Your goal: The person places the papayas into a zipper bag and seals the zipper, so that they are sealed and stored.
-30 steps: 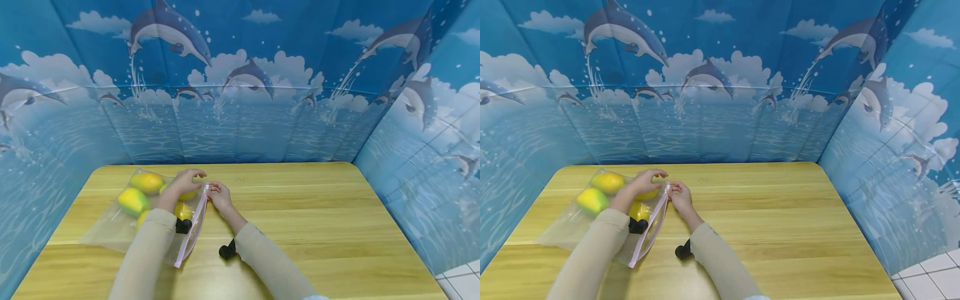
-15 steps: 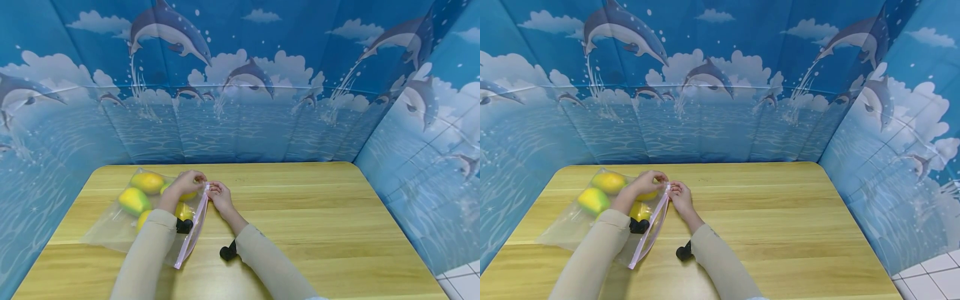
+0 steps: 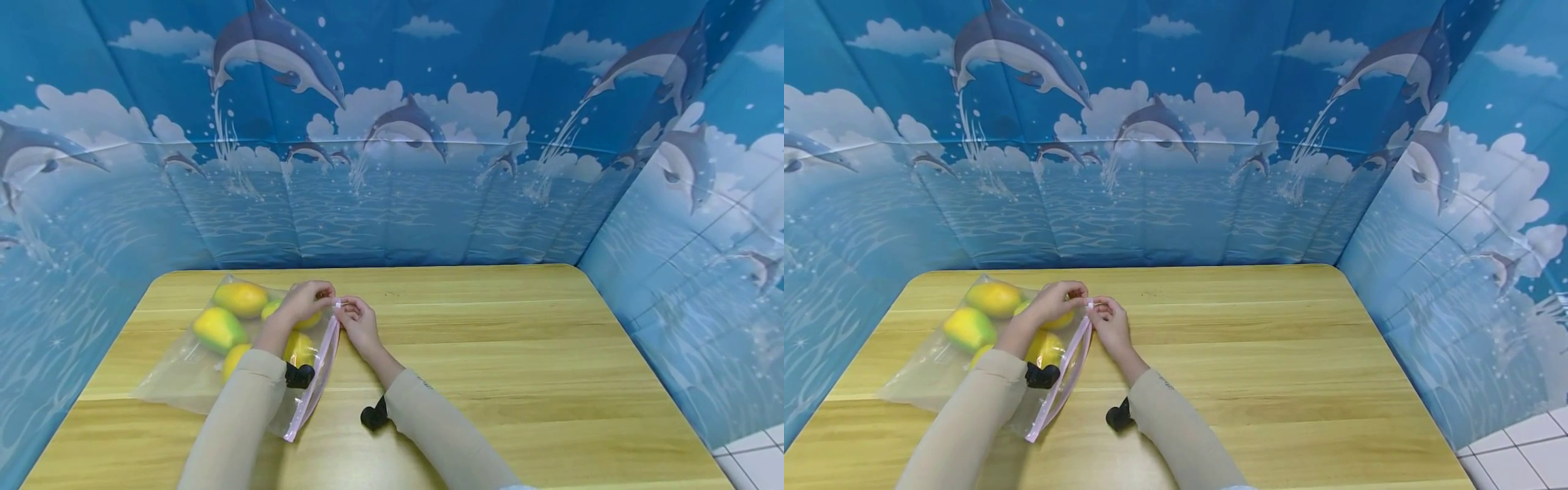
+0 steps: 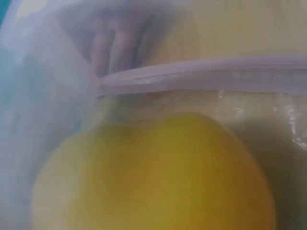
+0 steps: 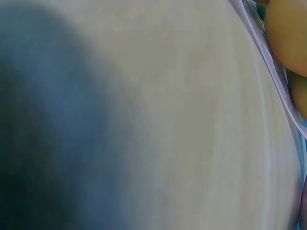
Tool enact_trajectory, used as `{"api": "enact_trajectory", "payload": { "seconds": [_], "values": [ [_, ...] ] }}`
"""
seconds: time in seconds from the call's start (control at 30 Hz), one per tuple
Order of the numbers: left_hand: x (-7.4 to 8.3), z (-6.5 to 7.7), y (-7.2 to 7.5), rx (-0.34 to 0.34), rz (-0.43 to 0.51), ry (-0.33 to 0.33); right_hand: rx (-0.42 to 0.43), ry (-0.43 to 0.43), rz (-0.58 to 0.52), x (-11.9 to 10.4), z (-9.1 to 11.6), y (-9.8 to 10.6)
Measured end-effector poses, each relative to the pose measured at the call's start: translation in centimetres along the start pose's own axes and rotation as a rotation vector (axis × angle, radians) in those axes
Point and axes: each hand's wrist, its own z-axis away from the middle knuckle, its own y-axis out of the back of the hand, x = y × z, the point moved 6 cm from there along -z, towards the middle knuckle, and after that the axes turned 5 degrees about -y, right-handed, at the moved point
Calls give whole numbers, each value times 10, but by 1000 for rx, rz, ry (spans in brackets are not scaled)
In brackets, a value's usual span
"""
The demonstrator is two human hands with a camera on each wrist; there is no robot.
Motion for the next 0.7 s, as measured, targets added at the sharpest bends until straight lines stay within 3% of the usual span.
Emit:
{"api": "enact_trajectory", "payload": {
  "seconds": [0.13,0.37,0.5,0.7],
  "values": [
    [0,1,-1,-14,-5,2,31,86,92,-8,2,0],
    [0,3,2,-44,64,11,16,114,136,-16,4,-2],
    [0,4,3,-53,97,33,3,81,119,-17,4,-3],
    [-1,3,2,-55,104,64,-12,-59,81,-1,-4,-1]
  ]
}}
